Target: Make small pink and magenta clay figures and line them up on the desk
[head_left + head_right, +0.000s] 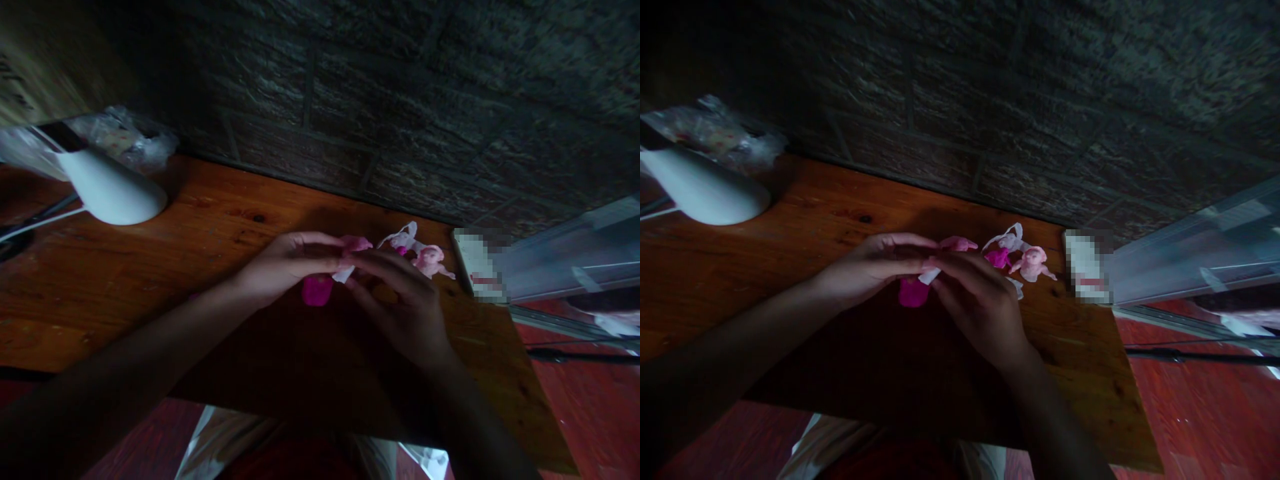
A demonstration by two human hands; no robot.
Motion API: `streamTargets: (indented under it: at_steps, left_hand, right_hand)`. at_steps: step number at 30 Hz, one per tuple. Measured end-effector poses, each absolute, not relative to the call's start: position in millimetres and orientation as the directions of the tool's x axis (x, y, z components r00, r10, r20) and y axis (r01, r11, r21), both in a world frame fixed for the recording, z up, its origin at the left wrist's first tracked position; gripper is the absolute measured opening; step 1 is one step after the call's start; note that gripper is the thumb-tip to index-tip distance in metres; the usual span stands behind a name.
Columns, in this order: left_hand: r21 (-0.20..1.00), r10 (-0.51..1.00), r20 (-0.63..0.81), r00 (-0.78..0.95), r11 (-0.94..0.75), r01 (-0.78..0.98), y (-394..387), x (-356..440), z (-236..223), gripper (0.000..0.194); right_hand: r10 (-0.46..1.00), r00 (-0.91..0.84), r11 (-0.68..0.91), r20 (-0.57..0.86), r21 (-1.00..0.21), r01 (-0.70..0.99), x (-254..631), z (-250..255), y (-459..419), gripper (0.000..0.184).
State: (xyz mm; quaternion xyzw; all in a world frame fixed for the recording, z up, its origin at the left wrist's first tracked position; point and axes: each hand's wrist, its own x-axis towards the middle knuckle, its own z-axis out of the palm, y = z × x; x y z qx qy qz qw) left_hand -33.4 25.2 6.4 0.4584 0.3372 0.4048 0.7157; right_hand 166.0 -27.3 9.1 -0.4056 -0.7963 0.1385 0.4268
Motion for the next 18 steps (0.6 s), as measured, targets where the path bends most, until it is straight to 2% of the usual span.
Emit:
streamTargets:
  at_steps: [3, 6, 10, 12, 13, 15, 16, 18]
  left_hand:
    - [0.957, 0.903, -0.077, 0.422, 0.186, -0.222, 23.3, -34.0, 8.5, 0.030]
    - [0.966, 0.890, -0.043, 0.454, 0.152, -0.207, 23.0, -35.6, 10.8, 0.028]
    - [0.991, 0.852, -0.008, 0.523, 0.079, -0.112, 25.7, -43.6, 23.3, 0.039]
    - [0.996, 0.861, 0.042, 0.507, -0.079, 0.050, 23.8, -53.2, 35.3, 0.036]
    - [0.969, 0.891, 0.104, 0.441, -0.191, 0.157, 20.3, -60.0, 41.6, 0.032]
    - [0.830, 0.928, 0.244, 0.283, -0.351, 0.433, 7.3, -77.6, 51.4, 0.028]
    - [0.735, 0.936, 0.304, 0.179, -0.350, 0.581, -2.0, -87.9, 53.4, 0.030]
    - [0.543, 0.938, 0.345, 0.025, -0.221, 0.810, -23.3, -109.3, 50.1, 0.036]
  right_hand:
    - [0.762, -0.282, 0.625, 0.583, -0.546, 0.558, 163.1, 7.7, -27.4, 0.033]
    - [0.774, -0.247, 0.609, 0.582, -0.579, 0.543, 162.6, 6.2, -27.1, 0.032]
    - [0.830, -0.166, 0.549, 0.532, -0.729, 0.408, 163.4, 3.4, -27.0, 0.027]
    - [0.859, -0.118, 0.508, 0.499, -0.798, 0.324, 163.0, 2.7, -27.4, 0.027]
    - [0.867, -0.098, 0.494, 0.489, -0.818, 0.295, 162.5, 2.9, -27.8, 0.028]
    - [0.874, -0.071, 0.480, 0.480, -0.836, 0.266, 161.2, 4.3, -29.0, 0.027]
    - [0.878, -0.059, 0.472, 0.474, -0.842, 0.259, 160.4, 5.4, -29.8, 0.026]
    - [0.889, -0.043, 0.453, 0.457, -0.858, 0.244, 159.0, 7.8, -31.6, 0.024]
